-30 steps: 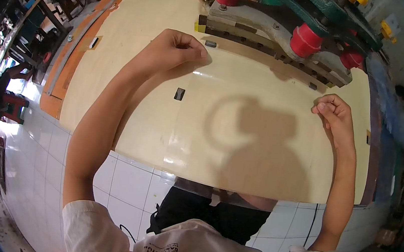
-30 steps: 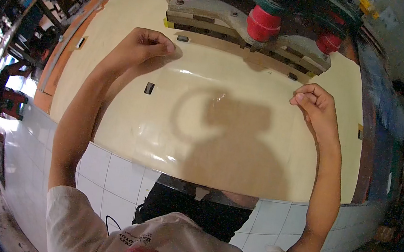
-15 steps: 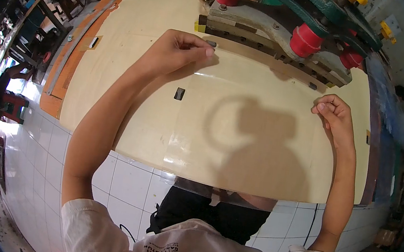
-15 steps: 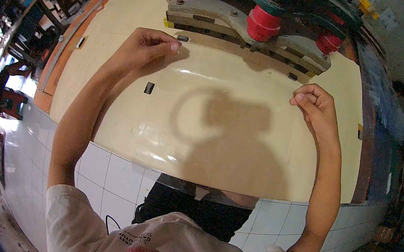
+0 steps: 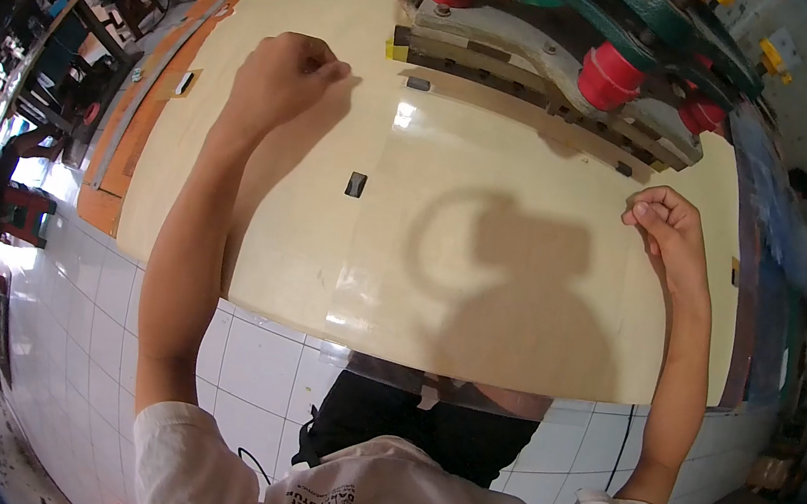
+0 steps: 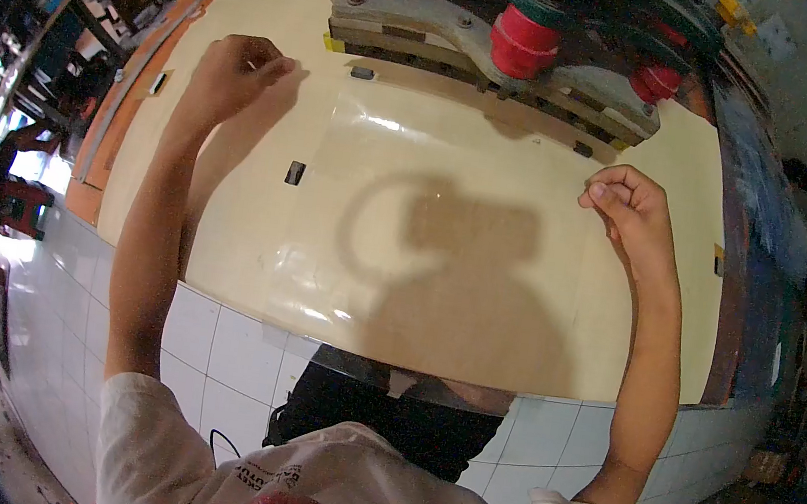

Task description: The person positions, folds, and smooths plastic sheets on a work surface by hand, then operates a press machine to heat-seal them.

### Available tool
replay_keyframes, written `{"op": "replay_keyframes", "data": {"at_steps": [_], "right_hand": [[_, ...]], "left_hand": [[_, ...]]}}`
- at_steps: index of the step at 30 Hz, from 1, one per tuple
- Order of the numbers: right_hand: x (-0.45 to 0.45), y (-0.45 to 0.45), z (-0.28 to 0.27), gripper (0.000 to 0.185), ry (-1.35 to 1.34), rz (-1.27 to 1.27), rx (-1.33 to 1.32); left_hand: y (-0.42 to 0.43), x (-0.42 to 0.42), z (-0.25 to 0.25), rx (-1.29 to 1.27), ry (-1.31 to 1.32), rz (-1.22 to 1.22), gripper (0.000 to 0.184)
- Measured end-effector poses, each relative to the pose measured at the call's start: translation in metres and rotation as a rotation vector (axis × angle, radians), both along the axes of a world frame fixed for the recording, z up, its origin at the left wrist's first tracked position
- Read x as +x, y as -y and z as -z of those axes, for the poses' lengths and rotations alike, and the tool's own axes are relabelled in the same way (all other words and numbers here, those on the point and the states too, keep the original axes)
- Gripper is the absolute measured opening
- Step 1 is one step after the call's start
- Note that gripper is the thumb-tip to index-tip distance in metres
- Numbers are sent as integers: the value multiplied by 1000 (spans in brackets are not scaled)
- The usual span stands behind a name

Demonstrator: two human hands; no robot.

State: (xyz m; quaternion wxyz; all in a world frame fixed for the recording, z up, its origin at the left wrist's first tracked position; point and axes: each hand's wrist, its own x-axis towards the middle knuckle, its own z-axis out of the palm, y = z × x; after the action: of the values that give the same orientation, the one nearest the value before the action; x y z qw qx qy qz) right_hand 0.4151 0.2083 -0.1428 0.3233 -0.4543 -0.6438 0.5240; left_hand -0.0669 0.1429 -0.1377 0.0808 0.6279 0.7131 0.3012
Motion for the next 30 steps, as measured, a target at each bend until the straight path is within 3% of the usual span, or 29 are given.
{"op": "replay_keyframes", "data": {"at_steps": [1, 2, 5, 9, 12, 15, 21, 30], "right_hand": [[-1, 0, 0, 12, -3, 0, 0], [-2, 1, -1, 12, -6, -1, 1], [-3, 1, 0, 12, -19, 8, 8], [-1, 0, -1, 12, -21, -1, -13], [-2, 1, -1, 11, -23, 13, -3], [-1, 0, -1, 11, -18, 9, -10], [-16, 8, 1, 13, -57, 104, 7], [-28, 3, 23, 19, 128, 300, 276]], "left_hand": [[-1, -4, 0, 37, -163, -82, 33], [-2, -3, -5, -22, -128, -171, 45], [3, 6, -21, -193, -2, -131, 50], [4, 27, 3, -105, 229, 117, 48], [5, 39, 7, -269, 340, 238, 32], [2, 37, 16, -156, 403, 292, 38], [7, 50, 8, -183, 281, 184, 35], [16, 73, 7, -33, 194, 115, 35]]}}
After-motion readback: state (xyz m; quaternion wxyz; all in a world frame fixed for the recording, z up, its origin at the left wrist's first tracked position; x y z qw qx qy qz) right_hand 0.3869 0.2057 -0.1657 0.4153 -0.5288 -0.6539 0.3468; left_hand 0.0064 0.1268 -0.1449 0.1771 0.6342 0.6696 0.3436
